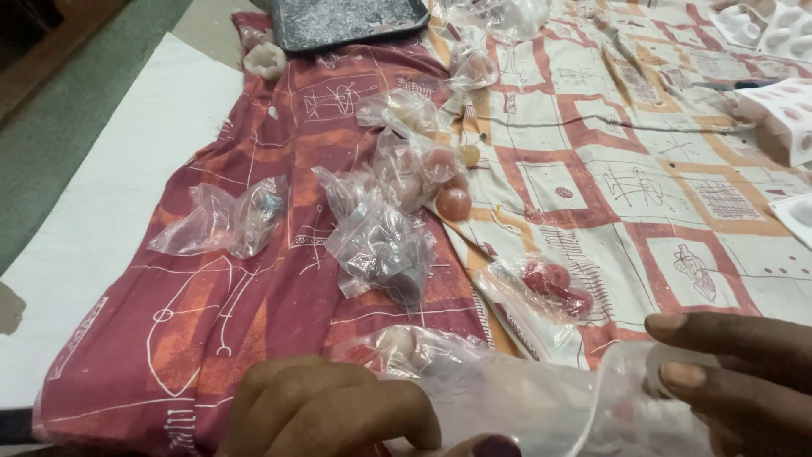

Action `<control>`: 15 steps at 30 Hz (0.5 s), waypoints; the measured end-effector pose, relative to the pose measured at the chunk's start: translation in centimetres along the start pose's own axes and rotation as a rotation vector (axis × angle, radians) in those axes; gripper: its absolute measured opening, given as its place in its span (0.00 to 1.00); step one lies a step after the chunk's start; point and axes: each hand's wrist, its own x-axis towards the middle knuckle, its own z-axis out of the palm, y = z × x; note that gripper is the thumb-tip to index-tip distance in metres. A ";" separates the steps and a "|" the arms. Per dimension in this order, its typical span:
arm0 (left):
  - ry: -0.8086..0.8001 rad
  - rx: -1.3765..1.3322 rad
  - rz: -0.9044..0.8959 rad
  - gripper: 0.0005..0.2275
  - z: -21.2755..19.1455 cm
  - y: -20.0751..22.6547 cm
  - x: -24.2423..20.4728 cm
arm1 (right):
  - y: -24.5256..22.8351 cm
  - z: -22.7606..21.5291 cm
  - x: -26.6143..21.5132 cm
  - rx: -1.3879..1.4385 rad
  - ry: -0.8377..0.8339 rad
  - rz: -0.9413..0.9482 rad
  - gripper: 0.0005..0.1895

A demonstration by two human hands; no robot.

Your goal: Sorting small round components into plastic bags and a box.

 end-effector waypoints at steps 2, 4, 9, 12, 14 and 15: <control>-0.014 0.007 -0.062 0.13 -0.2 0.0 -0.2 | 0.1 0.0 0.0 0.016 -0.011 0.005 0.20; -0.029 0.017 -0.128 0.15 -0.8 -0.4 0.2 | 0.2 0.0 0.1 0.035 -0.024 0.008 0.21; -0.719 -0.208 -0.420 0.15 -2.6 -3.2 1.9 | 0.5 0.1 0.6 0.142 -0.078 0.042 0.25; -0.357 -0.320 -0.003 0.08 -2.5 -2.2 2.9 | 0.8 -0.3 0.5 0.191 -0.104 0.065 0.27; -0.354 -0.286 0.068 0.06 -2.7 -2.3 3.0 | 1.0 -0.8 0.3 0.217 -0.119 0.078 0.28; -0.352 -0.251 0.139 0.05 -2.8 -2.4 3.0 | 1.2 -1.0 0.2 0.242 -0.133 0.091 0.29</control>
